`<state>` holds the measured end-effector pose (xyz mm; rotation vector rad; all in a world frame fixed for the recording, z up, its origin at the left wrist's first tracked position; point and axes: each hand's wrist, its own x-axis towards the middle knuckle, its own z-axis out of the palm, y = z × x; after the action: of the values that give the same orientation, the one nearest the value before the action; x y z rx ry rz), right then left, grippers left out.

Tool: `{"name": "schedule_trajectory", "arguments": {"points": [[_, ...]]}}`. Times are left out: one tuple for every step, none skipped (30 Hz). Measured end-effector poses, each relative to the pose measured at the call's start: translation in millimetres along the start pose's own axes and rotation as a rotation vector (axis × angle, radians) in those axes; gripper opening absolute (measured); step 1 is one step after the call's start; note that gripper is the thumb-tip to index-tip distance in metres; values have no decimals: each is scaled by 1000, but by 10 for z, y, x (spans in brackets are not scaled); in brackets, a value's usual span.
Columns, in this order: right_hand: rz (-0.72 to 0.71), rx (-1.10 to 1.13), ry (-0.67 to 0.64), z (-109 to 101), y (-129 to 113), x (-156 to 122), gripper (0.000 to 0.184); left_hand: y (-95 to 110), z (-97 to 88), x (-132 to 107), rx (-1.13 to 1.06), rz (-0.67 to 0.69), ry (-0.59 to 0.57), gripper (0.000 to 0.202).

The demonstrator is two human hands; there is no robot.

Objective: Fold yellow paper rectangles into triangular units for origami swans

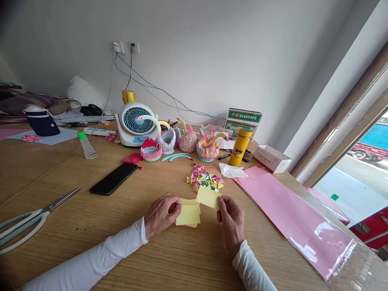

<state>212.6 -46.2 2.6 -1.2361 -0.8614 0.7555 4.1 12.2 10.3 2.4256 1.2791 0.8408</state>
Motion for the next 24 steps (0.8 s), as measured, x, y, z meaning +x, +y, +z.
{"name": "schedule_trajectory", "arguments": {"points": [[-3,1,-5,3,-5,-2,33,19,-26,-1,-17,6,39,15],[-6,0,-13,9,-9,-6,34,40,-50,5,-59,7,76,17],[-11,-4,-22,19,-13,-10,34,63,-69,18,-129,-1,96,21],[-17,-8,-33,32,-15,-16,34,87,-79,40,-225,-12,88,25],[-25,-17,-47,46,-16,-23,35,110,-78,69,-336,-25,56,29],[-32,-30,-63,59,-17,-30,35,131,-66,105,-455,-36,4,32],[-39,-45,-84,71,-17,-38,34,150,-44,145,-567,-39,-61,34],[-47,-61,-105,80,-21,-45,34,166,-16,188,-661,-36,-114,34],[-53,-75,-127,84,-29,-52,33,181,15,230,-741,-22,-171,33],[-58,-85,-147,82,-42,-57,33,193,45,267,-802,-13,-215,32],[-61,-88,-166,76,-63,-60,32,204,71,298,-836,-12,-227,31],[-61,-86,-182,65,-89,-62,31,214,90,320,-856,-9,-228,31],[-56,-83,-202,51,-120,-62,31,222,102,332,-863,-10,-219,31],[-46,-79,-226,35,-152,-61,30,230,107,335,-864,-10,-207,31],[-32,-76,-257,19,-181,-58,30,235,107,330,-863,-11,-199,32],[-18,-77,-292,4,-205,-54,30,238,103,319,-864,-14,-199,32],[-8,-80,-330,-9,-219,-49,30,239,98,305,-866,-20,-203,32],[-4,-84,-365,-18,-224,-44,29,237,94,290,-871,-28,-210,32],[-5,-90,-392,-23,-218,-38,27,234,92,275,-883,-37,-220,32],[-9,-93,-409,-26,-206,-33,26,228,92,263,-902,-45,-237,32],[-14,-94,-416,-26,-188,-28,26,221,94,254,-927,-48,-257,32],[-19,-91,-415,-26,-170,-24,26,214,96,247,-957,-45,-278,33],[-22,-82,-409,-25,-153,-21,26,206,99,243,-987,-38,-302,33],[-23,-69,-402,-25,-139,-20,25,198,101,241,-1018,-28,-328,34]]}}
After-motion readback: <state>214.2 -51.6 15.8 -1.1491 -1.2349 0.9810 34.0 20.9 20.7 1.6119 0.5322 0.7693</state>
